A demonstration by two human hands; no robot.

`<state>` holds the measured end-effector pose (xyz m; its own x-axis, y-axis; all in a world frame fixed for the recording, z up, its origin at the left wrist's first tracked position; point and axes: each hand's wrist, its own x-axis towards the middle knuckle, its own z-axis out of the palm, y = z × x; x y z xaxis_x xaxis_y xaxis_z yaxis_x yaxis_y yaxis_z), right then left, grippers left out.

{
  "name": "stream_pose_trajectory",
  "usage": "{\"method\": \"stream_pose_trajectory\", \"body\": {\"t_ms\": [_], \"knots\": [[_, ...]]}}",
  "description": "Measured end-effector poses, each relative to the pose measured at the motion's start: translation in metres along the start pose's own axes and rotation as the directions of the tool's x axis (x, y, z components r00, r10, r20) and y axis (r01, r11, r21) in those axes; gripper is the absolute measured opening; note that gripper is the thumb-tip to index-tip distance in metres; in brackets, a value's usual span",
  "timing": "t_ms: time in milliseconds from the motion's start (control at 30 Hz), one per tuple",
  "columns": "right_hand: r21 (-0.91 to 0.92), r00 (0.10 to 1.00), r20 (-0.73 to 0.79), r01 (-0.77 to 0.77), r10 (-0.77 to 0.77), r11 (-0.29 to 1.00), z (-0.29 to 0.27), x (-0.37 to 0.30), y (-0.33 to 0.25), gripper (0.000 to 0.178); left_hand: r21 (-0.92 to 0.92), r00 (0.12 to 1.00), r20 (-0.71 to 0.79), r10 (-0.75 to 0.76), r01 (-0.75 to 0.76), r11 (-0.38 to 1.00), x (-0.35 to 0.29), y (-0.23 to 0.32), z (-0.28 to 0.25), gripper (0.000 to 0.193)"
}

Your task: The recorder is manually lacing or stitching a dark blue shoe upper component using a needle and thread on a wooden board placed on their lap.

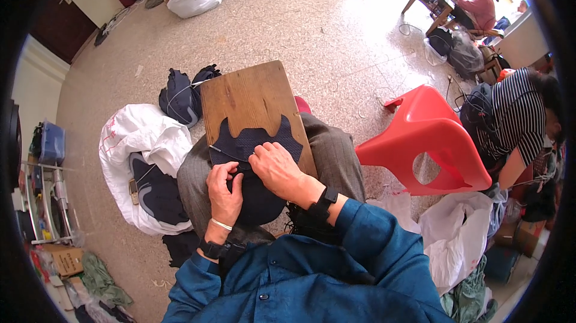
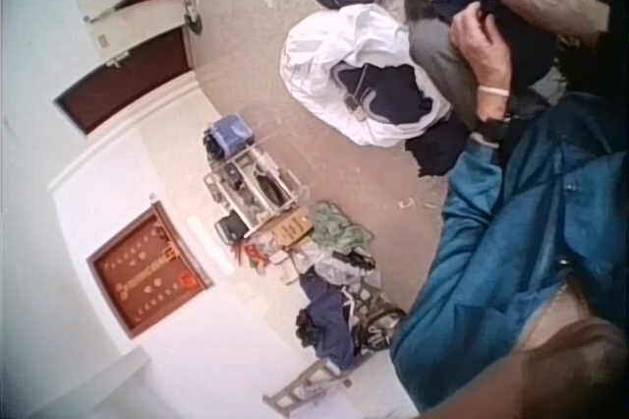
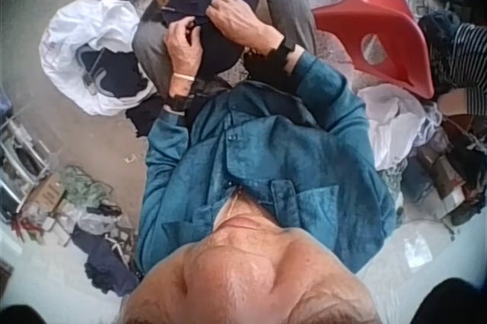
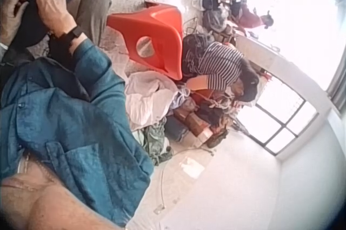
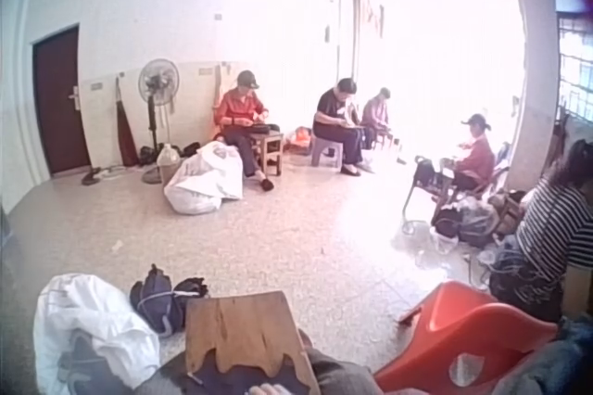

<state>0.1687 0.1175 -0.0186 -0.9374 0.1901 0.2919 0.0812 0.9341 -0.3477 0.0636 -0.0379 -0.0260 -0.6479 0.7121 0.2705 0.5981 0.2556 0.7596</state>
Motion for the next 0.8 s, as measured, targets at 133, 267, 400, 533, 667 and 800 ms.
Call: {"method": "stream_pose_trajectory", "body": {"t_ms": [133, 267, 400, 533, 667, 800], "knots": [[0.016, 1.000, 0.009, 0.022, -0.022, 1.000, -0.005, 0.003, 0.002, 0.009, 0.029, 1.000, 0.002, 0.014, -0.014, 0.999, 0.000, -0.001, 0.001, 0.027], [0.017, 0.999, 0.027, -0.032, 0.031, 0.999, -0.015, -0.008, 0.014, 0.008, 0.035, 0.999, 0.016, 0.028, -0.028, 0.999, 0.003, 0.001, 0.000, 0.027], [0.164, 0.994, -0.074, -0.072, 0.085, 0.984, -0.012, -0.020, 0.011, 0.007, 0.010, 0.999, 0.038, 0.007, -0.007, 1.000, 0.005, -0.003, -0.004, 0.026], [0.339, 0.913, -0.172, -0.298, 0.370, 0.892, -0.018, -0.035, 0.013, 0.015, -0.042, 0.997, 0.072, -0.035, 0.039, 0.998, 0.022, 0.002, -0.014, 0.022], [0.345, 0.907, -0.196, -0.291, 0.372, 0.892, -0.016, -0.036, 0.009, 0.025, 0.196, 0.941, 0.190, 0.280, -0.315, 0.928, 0.048, -0.002, -0.019, 0.015], [0.298, 0.946, -0.132, -0.246, 0.295, 0.922, -0.016, -0.033, 0.002, 0.052, 0.322, 0.835, 0.352, 0.422, -0.532, 0.783, 0.063, -0.007, -0.019, 0.012]]}}
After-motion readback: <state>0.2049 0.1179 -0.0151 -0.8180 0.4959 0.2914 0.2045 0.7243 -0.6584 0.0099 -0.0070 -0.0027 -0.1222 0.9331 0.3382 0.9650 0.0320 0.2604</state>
